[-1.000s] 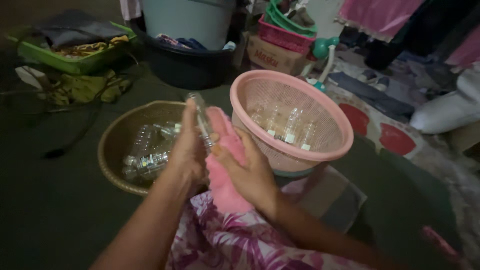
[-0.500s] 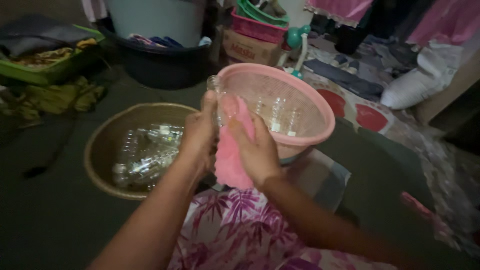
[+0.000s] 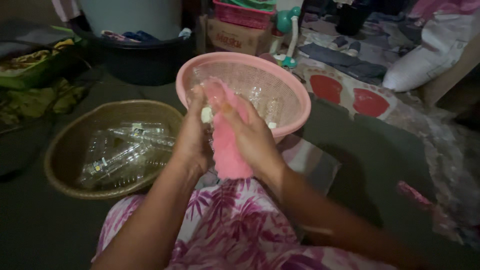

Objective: The person wipes clear plastic bottles with a pink cloth. They pick up each bottle from a woven basket, wipe it thoroughly, and place it into a pink plastic colander. The process is repeated for several bottles.

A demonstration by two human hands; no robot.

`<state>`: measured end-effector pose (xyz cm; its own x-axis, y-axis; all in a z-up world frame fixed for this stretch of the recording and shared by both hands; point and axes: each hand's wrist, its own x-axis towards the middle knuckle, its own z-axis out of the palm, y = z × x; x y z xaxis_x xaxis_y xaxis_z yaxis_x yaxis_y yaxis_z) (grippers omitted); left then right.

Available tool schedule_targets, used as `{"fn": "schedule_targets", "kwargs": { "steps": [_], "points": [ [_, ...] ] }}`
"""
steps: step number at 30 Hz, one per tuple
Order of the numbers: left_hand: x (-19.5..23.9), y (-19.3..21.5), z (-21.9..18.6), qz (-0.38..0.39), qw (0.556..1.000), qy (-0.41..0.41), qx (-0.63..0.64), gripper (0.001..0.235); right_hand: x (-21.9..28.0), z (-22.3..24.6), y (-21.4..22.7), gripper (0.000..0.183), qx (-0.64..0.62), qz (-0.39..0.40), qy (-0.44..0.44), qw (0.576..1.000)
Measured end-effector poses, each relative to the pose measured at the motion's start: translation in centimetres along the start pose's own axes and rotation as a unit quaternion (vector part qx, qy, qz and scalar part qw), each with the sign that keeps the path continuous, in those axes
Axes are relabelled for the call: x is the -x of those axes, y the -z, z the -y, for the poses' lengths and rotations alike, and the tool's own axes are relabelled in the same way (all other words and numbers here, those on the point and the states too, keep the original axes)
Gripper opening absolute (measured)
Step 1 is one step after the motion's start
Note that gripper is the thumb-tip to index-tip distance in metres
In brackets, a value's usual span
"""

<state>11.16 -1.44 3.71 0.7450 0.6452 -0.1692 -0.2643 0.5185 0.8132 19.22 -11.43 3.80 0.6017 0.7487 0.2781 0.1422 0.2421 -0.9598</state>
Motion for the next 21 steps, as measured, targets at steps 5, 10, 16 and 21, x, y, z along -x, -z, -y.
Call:
{"fn": "schedule_targets", "kwargs": {
  "steps": [5,10,16,21],
  "points": [
    [-0.7,0.3,0.8,0.062,0.998,-0.021,-0.022,0.092,2.7,-1.2,0.3,0.055,0.289,-0.065,0.207,0.932],
    [0.2,0.8,0.9,-0.028,0.990,0.033,-0.136,0.084,-0.4,-0.5,0.3,0.068,-0.052,-0.010,-0.100,0.994],
    [0.2,3.7,-2.2,-0.114,0.990,0.041,-0.070,0.087,1.5,-2.7,-3.9,0.068,0.179,0.023,0.112,0.977],
    [1.1,4.7,-2.9,0.012,0.992,-0.082,-0.092,0.091,-0.3,-3.5,-4.6,0.064,0.276,0.044,0.147,0.949]
  ]
}}
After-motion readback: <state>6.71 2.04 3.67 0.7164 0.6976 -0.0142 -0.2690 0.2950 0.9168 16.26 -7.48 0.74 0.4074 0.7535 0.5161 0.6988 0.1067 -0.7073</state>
